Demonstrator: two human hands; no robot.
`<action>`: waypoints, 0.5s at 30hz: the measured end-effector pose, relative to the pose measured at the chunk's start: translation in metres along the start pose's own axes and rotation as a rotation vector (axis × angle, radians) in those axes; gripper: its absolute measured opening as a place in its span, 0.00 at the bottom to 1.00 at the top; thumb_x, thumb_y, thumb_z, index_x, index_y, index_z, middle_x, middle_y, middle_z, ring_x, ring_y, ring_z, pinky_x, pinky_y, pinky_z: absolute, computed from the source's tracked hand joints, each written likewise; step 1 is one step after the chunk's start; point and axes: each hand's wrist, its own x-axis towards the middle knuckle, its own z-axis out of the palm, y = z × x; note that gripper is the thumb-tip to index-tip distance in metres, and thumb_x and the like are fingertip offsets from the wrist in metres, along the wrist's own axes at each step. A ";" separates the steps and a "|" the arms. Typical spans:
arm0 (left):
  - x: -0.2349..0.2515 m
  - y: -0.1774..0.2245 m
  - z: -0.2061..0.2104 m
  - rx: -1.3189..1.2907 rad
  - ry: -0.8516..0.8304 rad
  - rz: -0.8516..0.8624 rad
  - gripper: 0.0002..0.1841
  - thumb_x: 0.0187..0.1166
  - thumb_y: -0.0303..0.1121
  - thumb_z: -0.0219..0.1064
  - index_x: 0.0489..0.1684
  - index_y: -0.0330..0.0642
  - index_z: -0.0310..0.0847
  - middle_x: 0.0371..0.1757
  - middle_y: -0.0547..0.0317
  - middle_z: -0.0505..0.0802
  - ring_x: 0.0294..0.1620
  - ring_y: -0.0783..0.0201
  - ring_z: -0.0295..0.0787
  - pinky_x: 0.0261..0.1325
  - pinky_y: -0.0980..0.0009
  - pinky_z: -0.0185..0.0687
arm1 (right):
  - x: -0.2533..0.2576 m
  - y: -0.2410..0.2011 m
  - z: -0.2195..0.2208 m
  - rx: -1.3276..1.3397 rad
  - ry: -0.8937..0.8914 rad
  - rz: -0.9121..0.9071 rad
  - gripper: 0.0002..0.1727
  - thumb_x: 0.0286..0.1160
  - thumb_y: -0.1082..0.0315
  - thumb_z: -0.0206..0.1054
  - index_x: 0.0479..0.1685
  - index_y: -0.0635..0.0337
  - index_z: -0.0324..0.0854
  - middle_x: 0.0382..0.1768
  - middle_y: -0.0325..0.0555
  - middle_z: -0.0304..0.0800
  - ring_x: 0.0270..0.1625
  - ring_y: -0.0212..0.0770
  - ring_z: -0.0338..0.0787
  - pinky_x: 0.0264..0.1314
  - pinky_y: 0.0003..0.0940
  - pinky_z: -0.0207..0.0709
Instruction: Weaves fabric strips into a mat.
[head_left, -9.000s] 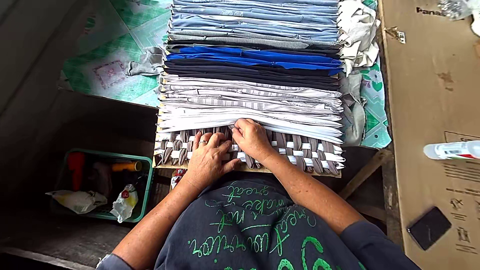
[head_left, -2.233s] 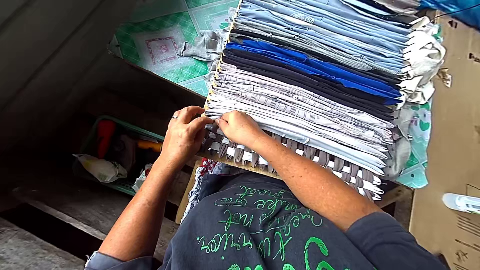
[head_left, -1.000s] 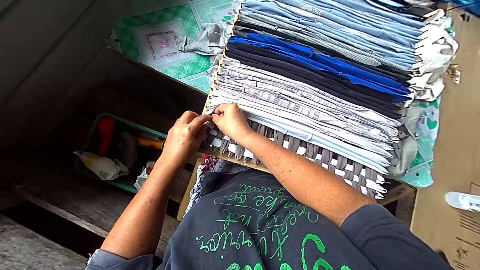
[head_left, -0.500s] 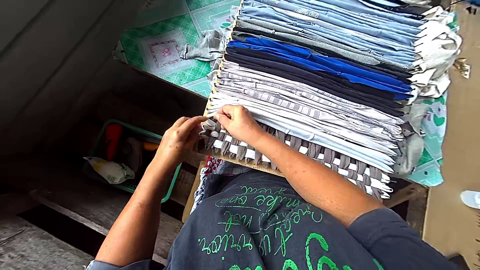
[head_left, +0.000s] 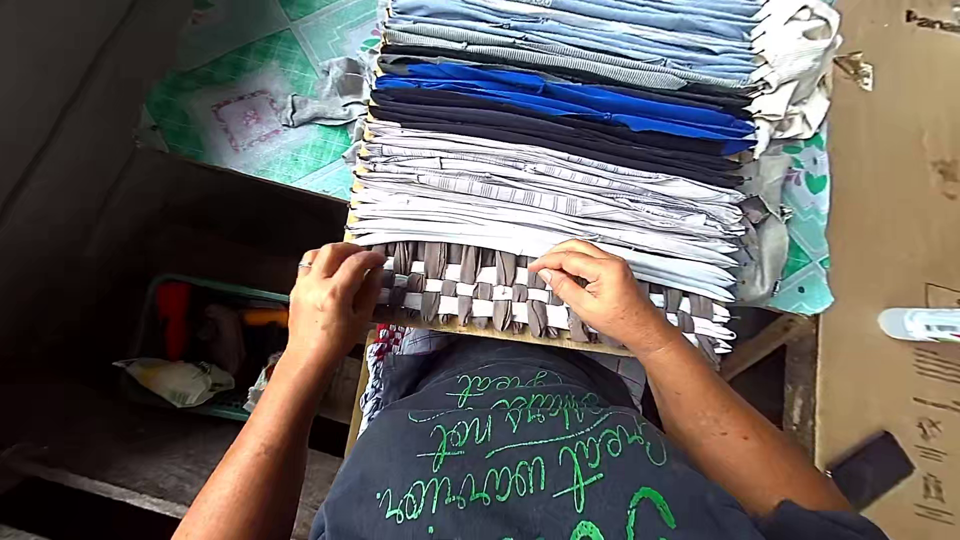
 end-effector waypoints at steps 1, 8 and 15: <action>0.003 0.008 0.005 -0.009 -0.037 0.081 0.11 0.80 0.32 0.65 0.50 0.38 0.92 0.52 0.41 0.92 0.58 0.39 0.88 0.58 0.44 0.80 | 0.000 -0.001 0.003 0.007 -0.025 -0.015 0.11 0.76 0.71 0.64 0.45 0.60 0.93 0.46 0.47 0.91 0.46 0.33 0.90 0.50 0.27 0.85; 0.026 0.044 0.048 -0.036 -0.195 0.279 0.13 0.81 0.31 0.63 0.54 0.45 0.93 0.52 0.48 0.93 0.56 0.46 0.90 0.56 0.49 0.84 | 0.025 -0.006 0.021 -0.164 -0.249 0.025 0.18 0.81 0.70 0.63 0.62 0.44 0.92 0.39 0.48 0.85 0.41 0.48 0.87 0.39 0.47 0.82; 0.045 0.062 0.065 0.093 -0.299 0.240 0.12 0.79 0.31 0.65 0.53 0.44 0.93 0.53 0.42 0.91 0.55 0.39 0.88 0.50 0.43 0.83 | 0.046 -0.021 0.034 -0.362 -0.349 0.249 0.18 0.87 0.57 0.59 0.43 0.59 0.91 0.41 0.58 0.87 0.48 0.60 0.89 0.45 0.59 0.79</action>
